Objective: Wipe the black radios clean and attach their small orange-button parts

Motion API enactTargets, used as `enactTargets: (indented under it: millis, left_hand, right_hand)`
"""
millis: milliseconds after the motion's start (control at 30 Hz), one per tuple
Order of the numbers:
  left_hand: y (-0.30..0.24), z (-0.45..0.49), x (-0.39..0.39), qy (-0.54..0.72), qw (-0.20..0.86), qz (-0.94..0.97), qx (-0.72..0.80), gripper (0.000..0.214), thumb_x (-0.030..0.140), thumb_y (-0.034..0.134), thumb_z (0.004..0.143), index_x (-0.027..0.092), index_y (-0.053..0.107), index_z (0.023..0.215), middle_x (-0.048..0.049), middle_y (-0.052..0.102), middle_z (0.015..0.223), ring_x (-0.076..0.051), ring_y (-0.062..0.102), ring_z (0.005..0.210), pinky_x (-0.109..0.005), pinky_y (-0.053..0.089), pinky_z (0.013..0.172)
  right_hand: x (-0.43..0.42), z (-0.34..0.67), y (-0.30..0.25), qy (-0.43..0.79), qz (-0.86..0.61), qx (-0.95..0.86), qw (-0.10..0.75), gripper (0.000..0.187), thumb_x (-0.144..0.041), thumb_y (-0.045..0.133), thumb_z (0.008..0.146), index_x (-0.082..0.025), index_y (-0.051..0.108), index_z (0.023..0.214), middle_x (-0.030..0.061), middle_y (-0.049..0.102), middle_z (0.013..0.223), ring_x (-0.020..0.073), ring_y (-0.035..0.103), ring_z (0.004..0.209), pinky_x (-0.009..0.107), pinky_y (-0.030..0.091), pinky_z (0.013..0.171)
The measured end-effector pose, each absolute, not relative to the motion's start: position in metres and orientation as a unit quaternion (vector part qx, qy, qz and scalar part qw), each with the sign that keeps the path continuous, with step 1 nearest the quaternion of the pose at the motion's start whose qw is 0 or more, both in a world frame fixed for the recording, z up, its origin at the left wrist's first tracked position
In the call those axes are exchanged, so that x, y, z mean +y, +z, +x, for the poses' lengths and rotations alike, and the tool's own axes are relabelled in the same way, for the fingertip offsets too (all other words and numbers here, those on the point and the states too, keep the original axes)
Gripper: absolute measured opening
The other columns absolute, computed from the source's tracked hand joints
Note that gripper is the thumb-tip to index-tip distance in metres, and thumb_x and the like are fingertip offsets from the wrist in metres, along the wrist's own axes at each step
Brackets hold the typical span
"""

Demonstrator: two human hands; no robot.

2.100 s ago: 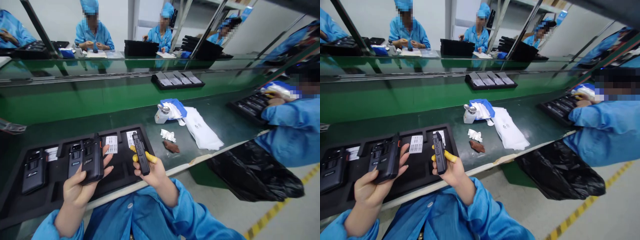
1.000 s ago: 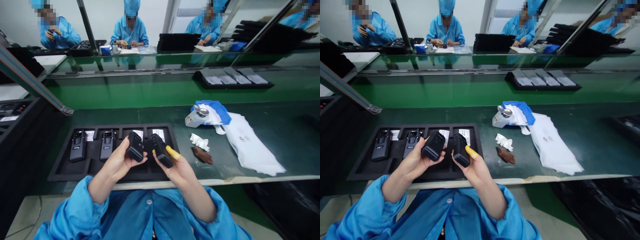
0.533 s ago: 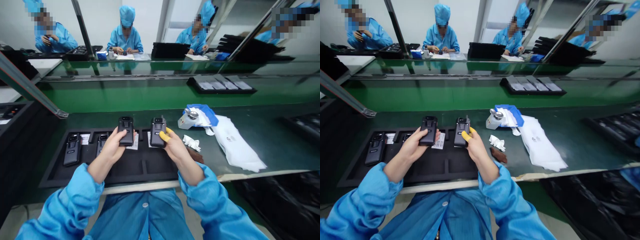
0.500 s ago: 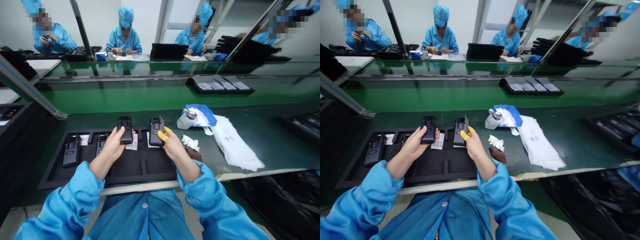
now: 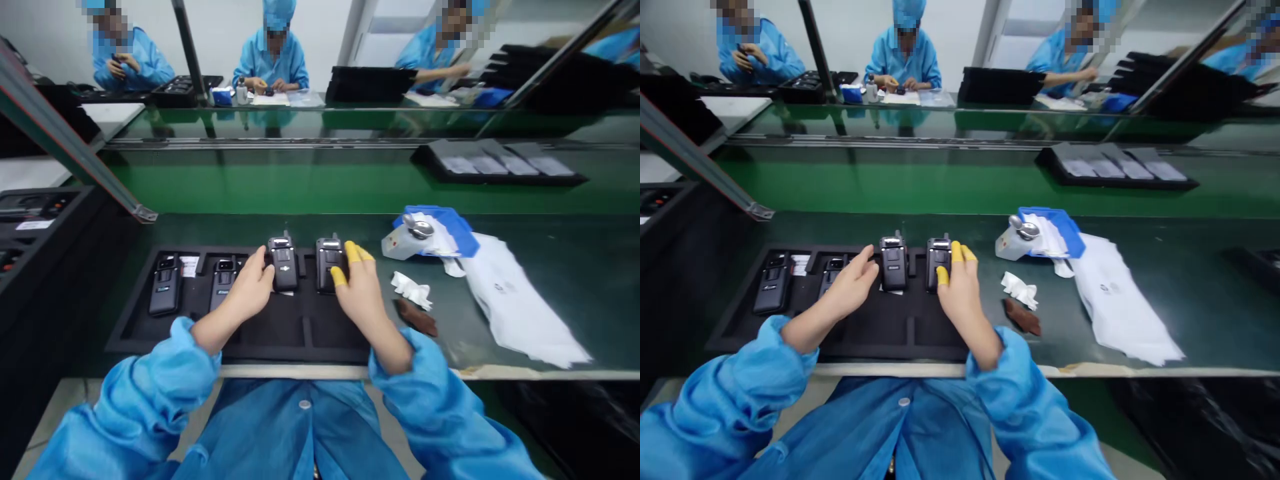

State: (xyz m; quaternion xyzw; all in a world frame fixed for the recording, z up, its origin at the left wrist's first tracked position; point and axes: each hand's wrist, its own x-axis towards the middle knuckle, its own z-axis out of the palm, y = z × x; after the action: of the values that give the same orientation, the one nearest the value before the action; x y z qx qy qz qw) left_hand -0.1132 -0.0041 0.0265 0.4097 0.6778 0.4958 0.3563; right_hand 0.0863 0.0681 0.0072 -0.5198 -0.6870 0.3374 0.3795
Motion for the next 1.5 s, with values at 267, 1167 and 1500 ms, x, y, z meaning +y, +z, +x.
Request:
enactTargets:
  millis: [267,1167,1500]
  left_hand:
    - [0.038,-0.172,-0.074,0.198,0.071,0.447,0.869,0.054,0.037,0.046,0.085,0.009,0.041,0.131,-0.0193,0.06,0.11,-0.034,0.061,0.096,-0.047,0.047,0.084]
    - [0.015,-0.143,-0.079,0.632,0.44,0.232,0.594,0.07,0.028,0.078,0.058,0.023,0.038,0.115,-0.0027,0.062,0.093,-0.019,0.064,0.085,-0.037,0.049,0.081]
    - [0.009,-0.135,-0.085,0.617,0.419,0.248,0.618,0.051,0.03,0.075,0.062,0.022,0.044,0.102,-0.0008,0.063,0.086,-0.017,0.065,0.079,-0.032,0.051,0.075]
  right_hand:
    - [0.025,0.055,0.02,0.317,-0.371,-0.832,0.263,0.038,-0.033,0.051,0.083,-0.024,0.061,0.119,0.0134,0.049,0.128,0.0304,0.044,0.123,0.055,0.032,0.107]
    - [-0.016,-0.013,0.015,0.694,-0.282,-0.613,0.249,0.062,-0.03,0.068,0.075,-0.027,0.047,0.133,0.0084,0.051,0.134,0.022,0.054,0.119,0.041,0.046,0.101]
    - [-0.016,-0.014,0.022,0.753,-0.305,-0.519,0.265,0.062,-0.024,0.079,0.062,-0.026,0.055,0.12,0.0048,0.067,0.108,0.0203,0.066,0.094,0.037,0.055,0.084]
